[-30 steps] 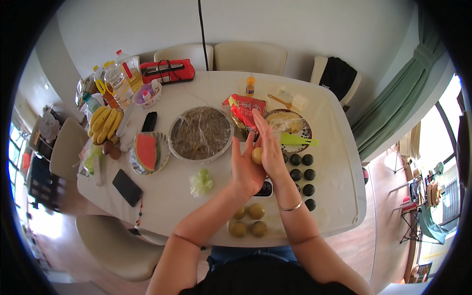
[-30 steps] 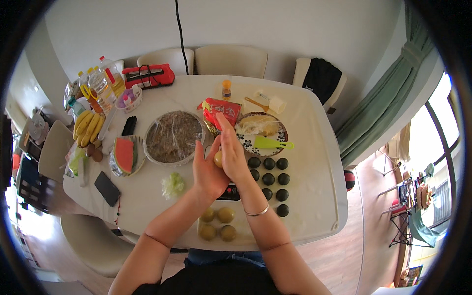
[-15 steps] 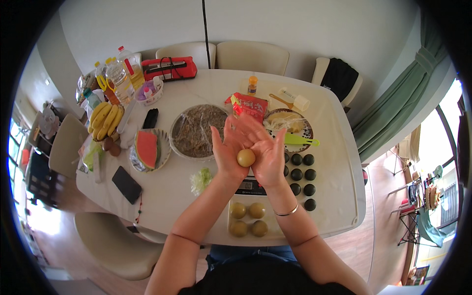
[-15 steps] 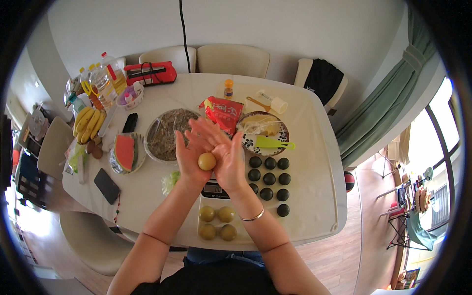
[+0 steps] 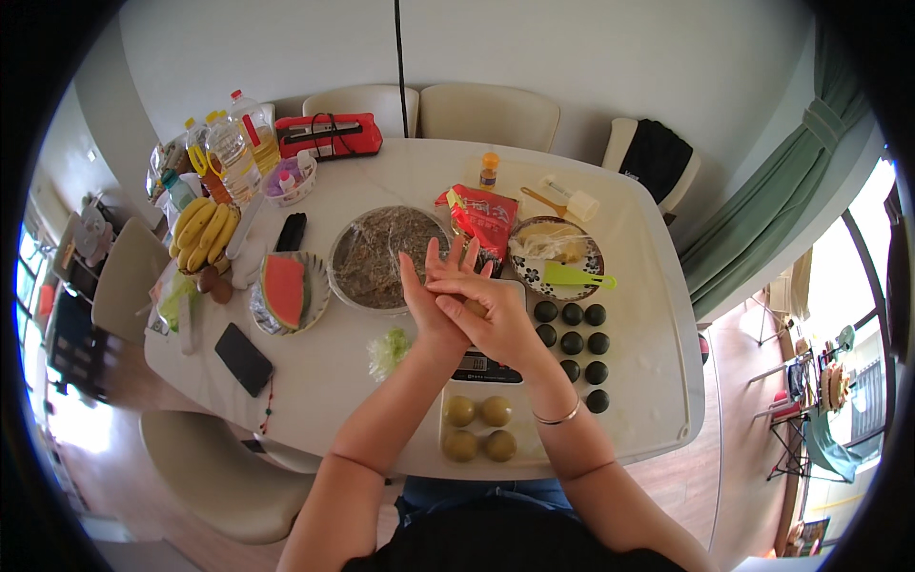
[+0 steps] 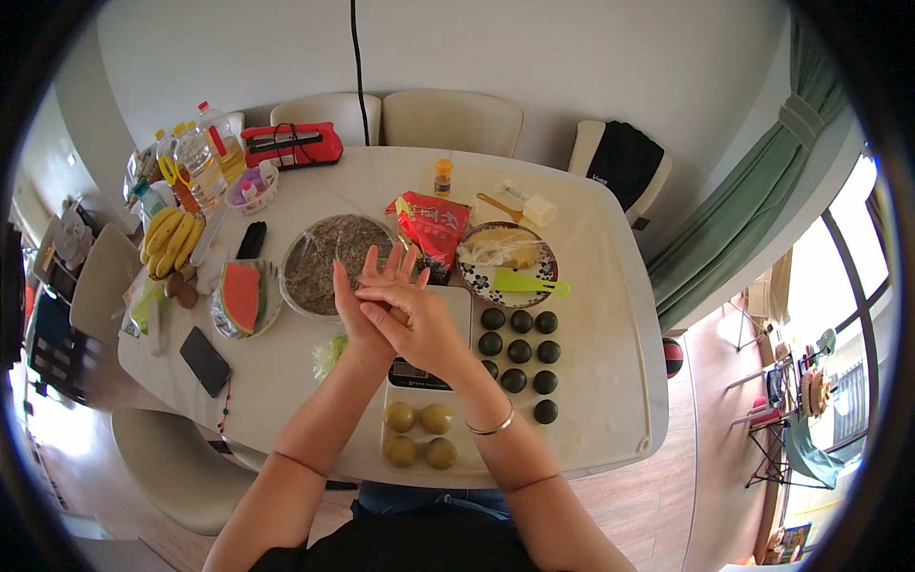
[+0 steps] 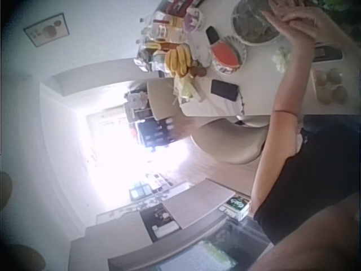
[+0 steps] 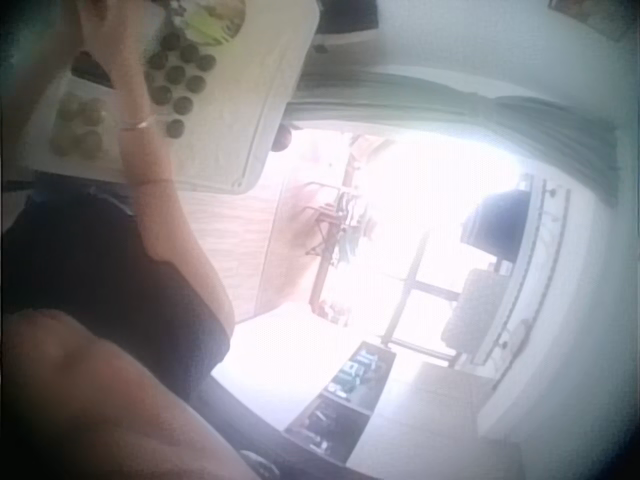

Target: The person prepares pastry fillings by rolling portions of a yellow paste into balls, flattening them, and then wrapping them around dark-colored round fillings.

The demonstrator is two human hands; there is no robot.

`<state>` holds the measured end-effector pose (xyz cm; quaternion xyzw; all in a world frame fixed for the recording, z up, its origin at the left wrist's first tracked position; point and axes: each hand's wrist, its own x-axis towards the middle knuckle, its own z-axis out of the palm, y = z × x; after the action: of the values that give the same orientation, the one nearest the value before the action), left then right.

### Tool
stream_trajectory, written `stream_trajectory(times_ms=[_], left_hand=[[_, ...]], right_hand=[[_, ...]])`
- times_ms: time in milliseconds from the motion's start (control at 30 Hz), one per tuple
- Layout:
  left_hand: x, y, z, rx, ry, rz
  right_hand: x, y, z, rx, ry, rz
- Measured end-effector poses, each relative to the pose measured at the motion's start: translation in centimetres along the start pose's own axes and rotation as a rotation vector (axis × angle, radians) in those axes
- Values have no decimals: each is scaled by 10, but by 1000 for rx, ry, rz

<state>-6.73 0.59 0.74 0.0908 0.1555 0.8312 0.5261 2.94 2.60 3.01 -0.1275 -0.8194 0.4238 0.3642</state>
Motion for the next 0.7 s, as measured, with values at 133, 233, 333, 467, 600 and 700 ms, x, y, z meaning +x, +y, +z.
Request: stream_trajectory(times_ms=[133,233,333,467,600,700], left_hand=[[-10,-12,6,-65,-161,-194],[-13,-13,13,-147,-178,-277],[-13,-14,13,-137,-232,-291],[-15,-23,10,-29,-219,-296],[-19,-37,3,125,-171,-290],[-31,-37,12,141,-135,-445]], right_hand=[[4,13,4,229,271,-17],[5,15,-10,474,248,-84],[1,12,-14,733,288,35],[0,16,-9,24,274,-21],[1,6,-10,82,292,-42],[1,9,-30,-17,357,36]])
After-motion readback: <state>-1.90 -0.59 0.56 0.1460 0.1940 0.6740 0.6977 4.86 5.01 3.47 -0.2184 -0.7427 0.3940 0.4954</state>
